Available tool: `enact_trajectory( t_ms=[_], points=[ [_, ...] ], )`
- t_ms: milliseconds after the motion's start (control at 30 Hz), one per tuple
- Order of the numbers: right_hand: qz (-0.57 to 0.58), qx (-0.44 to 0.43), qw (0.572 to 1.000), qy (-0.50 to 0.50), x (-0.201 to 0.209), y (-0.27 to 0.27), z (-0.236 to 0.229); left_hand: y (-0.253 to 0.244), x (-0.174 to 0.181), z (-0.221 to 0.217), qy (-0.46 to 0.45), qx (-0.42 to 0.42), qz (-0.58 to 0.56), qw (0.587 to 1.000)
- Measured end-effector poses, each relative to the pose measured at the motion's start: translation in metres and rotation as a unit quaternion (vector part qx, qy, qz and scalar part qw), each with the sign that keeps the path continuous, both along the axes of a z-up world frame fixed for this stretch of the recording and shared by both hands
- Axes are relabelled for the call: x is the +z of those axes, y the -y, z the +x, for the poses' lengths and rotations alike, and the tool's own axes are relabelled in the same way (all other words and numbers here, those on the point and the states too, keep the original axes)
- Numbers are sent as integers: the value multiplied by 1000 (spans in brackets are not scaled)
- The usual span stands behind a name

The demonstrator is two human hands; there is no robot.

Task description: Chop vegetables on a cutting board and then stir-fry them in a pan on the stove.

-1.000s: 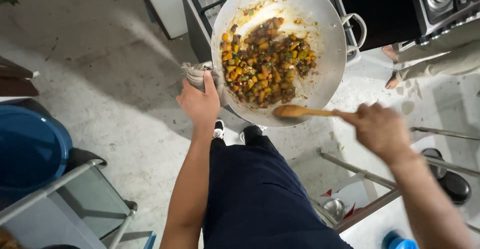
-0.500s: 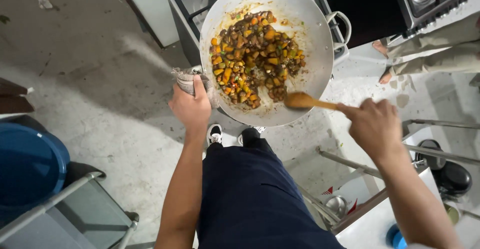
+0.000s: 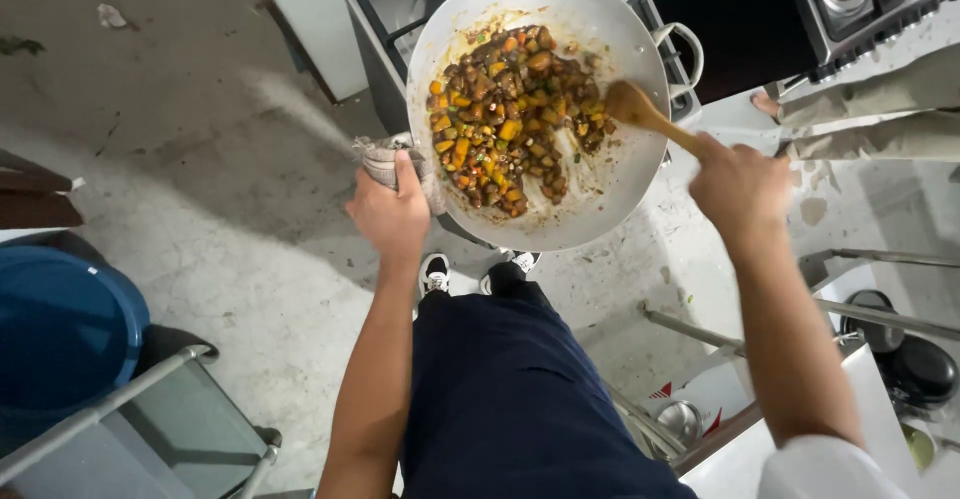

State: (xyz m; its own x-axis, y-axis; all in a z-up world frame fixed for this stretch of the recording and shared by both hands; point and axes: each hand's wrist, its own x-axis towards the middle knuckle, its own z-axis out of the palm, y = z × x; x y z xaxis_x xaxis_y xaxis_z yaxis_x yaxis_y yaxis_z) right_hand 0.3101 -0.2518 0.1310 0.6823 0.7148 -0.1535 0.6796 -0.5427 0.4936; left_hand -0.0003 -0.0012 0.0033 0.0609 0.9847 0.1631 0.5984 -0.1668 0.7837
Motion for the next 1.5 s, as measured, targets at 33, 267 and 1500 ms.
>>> enact_trajectory(
  t_ms=[33, 267, 1500],
  points=[
    [1, 2, 1000, 0, -33, -8, 8, 0, 2, 1, 0, 2, 1, 1000],
    [203, 132, 968, -63, -62, -22, -6, 2, 1, 3, 11, 7, -9, 1000],
    [203, 75, 975, -53, -36, 18, -78, 1, 7, 0, 47, 9, -17, 999]
  ],
)
